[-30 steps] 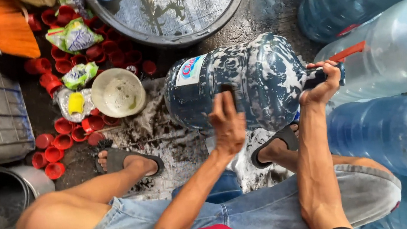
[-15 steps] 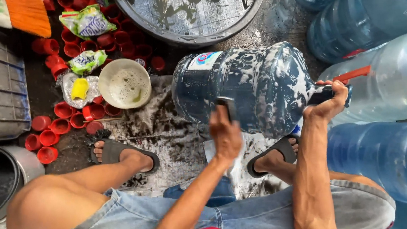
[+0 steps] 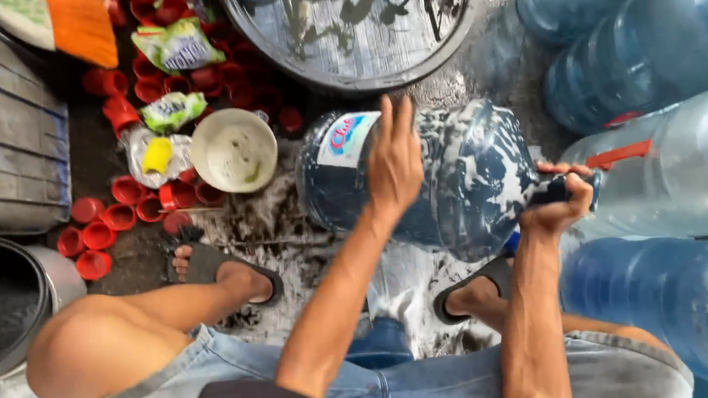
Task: The person scrubs the exterior of a large blue water container with a brush and soap, then rinses it with water from a nearby basin using a cup. They then use a long white tube to fill the container with water, shaking it to clean the interior, and repeat the rinsing and filling process.
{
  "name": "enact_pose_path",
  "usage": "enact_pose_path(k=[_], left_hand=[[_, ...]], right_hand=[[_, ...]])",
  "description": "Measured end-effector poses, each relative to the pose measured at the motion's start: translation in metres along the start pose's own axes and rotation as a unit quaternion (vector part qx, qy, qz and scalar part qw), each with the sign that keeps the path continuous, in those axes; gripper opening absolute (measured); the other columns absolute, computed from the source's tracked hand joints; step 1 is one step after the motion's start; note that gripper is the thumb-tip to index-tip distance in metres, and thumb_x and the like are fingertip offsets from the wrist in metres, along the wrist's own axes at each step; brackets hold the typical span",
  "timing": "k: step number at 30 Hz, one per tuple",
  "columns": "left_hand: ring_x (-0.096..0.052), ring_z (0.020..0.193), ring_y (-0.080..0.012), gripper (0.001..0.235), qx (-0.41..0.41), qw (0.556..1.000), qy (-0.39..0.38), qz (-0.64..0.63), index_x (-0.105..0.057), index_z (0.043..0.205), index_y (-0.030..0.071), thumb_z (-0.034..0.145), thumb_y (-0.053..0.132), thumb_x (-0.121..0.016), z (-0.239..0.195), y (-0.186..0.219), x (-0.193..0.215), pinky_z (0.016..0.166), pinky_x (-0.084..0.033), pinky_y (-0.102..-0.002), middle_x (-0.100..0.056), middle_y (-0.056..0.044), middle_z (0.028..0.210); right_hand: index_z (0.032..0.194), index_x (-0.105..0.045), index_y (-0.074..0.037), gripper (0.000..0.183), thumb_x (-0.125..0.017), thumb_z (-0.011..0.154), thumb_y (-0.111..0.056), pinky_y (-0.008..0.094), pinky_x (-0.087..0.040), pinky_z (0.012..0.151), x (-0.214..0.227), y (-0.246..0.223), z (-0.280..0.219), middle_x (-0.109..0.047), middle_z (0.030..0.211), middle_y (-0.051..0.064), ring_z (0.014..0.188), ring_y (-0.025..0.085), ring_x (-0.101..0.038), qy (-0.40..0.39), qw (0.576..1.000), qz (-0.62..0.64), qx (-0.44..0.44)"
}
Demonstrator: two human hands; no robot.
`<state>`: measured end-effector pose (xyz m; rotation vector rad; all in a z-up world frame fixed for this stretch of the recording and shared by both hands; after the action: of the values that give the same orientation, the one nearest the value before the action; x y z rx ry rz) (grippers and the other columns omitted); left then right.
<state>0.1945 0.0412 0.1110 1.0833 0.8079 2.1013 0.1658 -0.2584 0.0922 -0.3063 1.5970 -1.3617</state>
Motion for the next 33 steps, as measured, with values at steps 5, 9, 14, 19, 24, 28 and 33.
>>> enact_pose_path(k=[5, 9, 14, 19, 24, 28, 33], left_hand=[[-0.031, 0.135, -0.0443, 0.053, -0.028, 0.996, -0.044, -0.069, -0.024, 0.146, 0.009, 0.095, 0.008, -0.042, -0.066, 0.044, 0.047, 0.107, -0.038, -0.048, -0.022, -0.028, 0.149], [-0.047, 0.123, -0.0325, 0.040, 0.127, 0.981, 0.052, -0.135, -0.036, 0.135, -0.001, 0.099, 0.016, -0.038, -0.048, -0.076, 0.044, 0.108, -0.033, -0.040, -0.047, -0.020, 0.133], [-0.057, 0.091, -0.0193, 0.043, 0.434, 0.896, 0.010, -0.093, -0.049, 0.126, 0.012, 0.089, 0.035, -0.044, -0.024, -0.228, 0.084, 0.074, -0.043, -0.031, -0.058, -0.009, 0.118], [-0.058, 0.104, -0.0324, 0.034, 0.492, 0.867, -0.076, 0.037, -0.056, 0.118, 0.014, 0.087, 0.024, -0.046, -0.029, -0.314, 0.102, 0.086, -0.044, -0.043, -0.061, -0.010, 0.119], [-0.062, 0.077, -0.0327, 0.015, 0.205, 0.967, 0.079, 0.132, -0.062, 0.078, 0.012, 0.090, 0.018, -0.056, 0.019, -0.329, 0.093, 0.073, -0.048, -0.044, -0.064, -0.009, 0.074], [-0.065, 0.053, -0.0204, 0.044, 0.414, 0.880, 0.052, -0.227, -0.065, 0.083, 0.006, 0.094, 0.044, -0.045, 0.098, -0.306, 0.032, 0.039, -0.055, -0.029, -0.068, -0.013, 0.074], [-0.067, 0.085, -0.0305, 0.075, 0.584, 0.627, 0.064, -0.511, -0.030, 0.125, 0.002, 0.081, 0.057, -0.055, 0.159, -0.351, -0.074, 0.072, -0.060, -0.039, -0.050, -0.023, 0.109]], right_hand=[[0.081, -0.045, -0.014, 0.015, -0.052, 0.068, -0.017, 0.035, -0.052, 0.074, 0.010, -0.004, 0.011, -0.048, 0.066, 0.004, 0.062, 0.020, -0.054, 0.066, 0.998, 0.009, 0.005], [0.063, -0.048, -0.006, 0.009, -0.056, 0.066, -0.010, 0.039, -0.052, 0.068, 0.005, -0.017, 0.019, -0.041, 0.086, 0.006, 0.067, 0.023, -0.051, 0.080, 0.994, 0.043, 0.060], [0.075, -0.051, -0.005, 0.011, -0.055, 0.065, -0.003, 0.031, -0.047, 0.066, -0.085, -0.071, -0.008, -0.053, 0.067, 0.009, 0.061, 0.024, -0.060, 0.019, 0.983, -0.105, 0.148], [0.079, -0.051, -0.005, 0.015, -0.059, 0.071, 0.003, 0.033, -0.052, 0.068, -0.139, -0.063, -0.010, -0.054, 0.072, 0.010, 0.066, 0.024, -0.061, -0.082, 0.971, -0.160, 0.157], [0.086, -0.053, 0.006, 0.024, -0.073, 0.072, 0.007, 0.031, -0.053, 0.064, -0.155, -0.026, 0.022, -0.056, 0.071, 0.020, 0.064, 0.023, -0.063, -0.164, 0.952, -0.169, 0.195], [0.083, -0.057, 0.006, 0.025, -0.077, 0.067, 0.007, 0.030, -0.052, 0.063, -0.192, -0.013, -0.002, -0.059, 0.070, 0.019, 0.065, 0.020, -0.062, -0.200, 0.941, -0.203, 0.182], [0.083, -0.057, 0.004, 0.025, -0.077, 0.069, 0.001, 0.031, -0.050, 0.068, -0.232, -0.013, -0.034, -0.062, 0.072, 0.017, 0.071, 0.018, -0.062, -0.262, 0.928, -0.233, 0.123]])
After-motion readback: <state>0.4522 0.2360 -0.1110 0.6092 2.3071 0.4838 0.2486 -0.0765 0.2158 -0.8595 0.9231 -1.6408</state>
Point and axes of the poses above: each hand's wrist, its own z-axis towards the middle knuckle, its own x-axis out of the back of the hand, y = z × x, the point moved 9 cm from there along z, towards the middle knuckle
